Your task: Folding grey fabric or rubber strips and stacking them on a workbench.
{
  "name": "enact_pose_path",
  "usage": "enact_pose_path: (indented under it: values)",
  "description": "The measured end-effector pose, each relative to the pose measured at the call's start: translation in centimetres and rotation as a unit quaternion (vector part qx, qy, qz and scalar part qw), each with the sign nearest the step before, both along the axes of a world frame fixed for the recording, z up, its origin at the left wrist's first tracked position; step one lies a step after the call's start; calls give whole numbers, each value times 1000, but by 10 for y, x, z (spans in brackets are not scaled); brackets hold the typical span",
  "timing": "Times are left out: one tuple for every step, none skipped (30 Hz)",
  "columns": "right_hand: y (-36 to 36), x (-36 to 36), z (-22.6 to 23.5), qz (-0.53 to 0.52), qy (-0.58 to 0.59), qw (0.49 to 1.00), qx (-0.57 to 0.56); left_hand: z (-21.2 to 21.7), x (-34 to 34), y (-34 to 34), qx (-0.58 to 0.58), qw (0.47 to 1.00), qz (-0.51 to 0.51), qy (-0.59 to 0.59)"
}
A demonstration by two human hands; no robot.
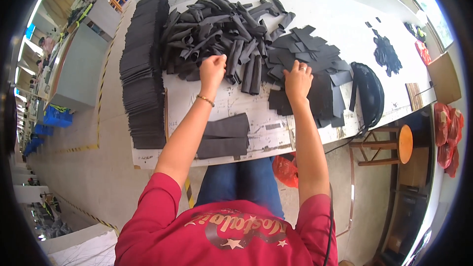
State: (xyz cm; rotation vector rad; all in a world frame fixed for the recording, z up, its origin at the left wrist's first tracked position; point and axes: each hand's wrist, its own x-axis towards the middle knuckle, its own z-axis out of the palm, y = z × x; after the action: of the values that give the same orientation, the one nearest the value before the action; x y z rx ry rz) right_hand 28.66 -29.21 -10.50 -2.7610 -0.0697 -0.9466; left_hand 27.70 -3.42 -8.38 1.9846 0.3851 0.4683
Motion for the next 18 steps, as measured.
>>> enact_pose_path:
  values:
    - [-2, 5, -4, -13, 43, 995, -84, -5, 5, -5, 56, 998, 22, 4]
    - [-3, 8, -6, -15, 43, 996, -83, -7, 9, -10, 48, 998, 22, 39]
    - [-2, 11, -8, 19, 124, 978, -164, -11, 14, -9, -9, 997, -6, 82]
    - [1, 13, -10, 54, 203, 947, -243, -14, 17, -7, -67, 989, -33, 125]
    - [10, 7, -10, 63, 210, 936, -276, -15, 18, -3, -65, 989, -30, 126]
    - [13, 4, -9, 67, 210, 936, -274, -16, 17, 1, -123, 986, -49, 106]
    - [18, 0, -7, 75, 173, 946, -263, -16, 15, 7, -180, 978, -66, 85]
    - [13, -3, -8, 74, 139, 954, -254, -10, 11, 3, -181, 977, -70, 88]
    - [5, -5, -9, 58, 137, 959, -242, -1, 3, -5, -215, 972, -77, 62]
    - [-3, -10, -12, 49, 142, 959, -242, 8, -5, -12, -249, 964, -83, 36]
    - [6, -9, -5, 62, 112, 965, -227, 2, -11, 9, -300, 946, -123, 26]
    - [3, -11, -5, 62, 93, 970, -216, 5, -20, 4, -300, 945, -127, 25]
    - [0, -15, -6, 57, 123, 965, -223, 7, -31, -3, -326, 938, -106, 45]
    - [-2, -20, -7, 53, 119, 966, -222, 13, -38, -9, -350, 931, -84, 62]
    - [1, -24, -6, 86, 136, 961, -226, 8, -39, -8, -329, 940, -83, 41]
    - [1, -27, -5, 117, 153, 954, -230, 2, -40, -11, -305, 949, -68, 40]
    - [3, -29, 0, 125, 177, 950, -225, -6, -37, -11, -310, 947, -62, 61]
    - [3, -33, 3, 127, 170, 951, -227, -9, -35, -15, -315, 943, -60, 86]
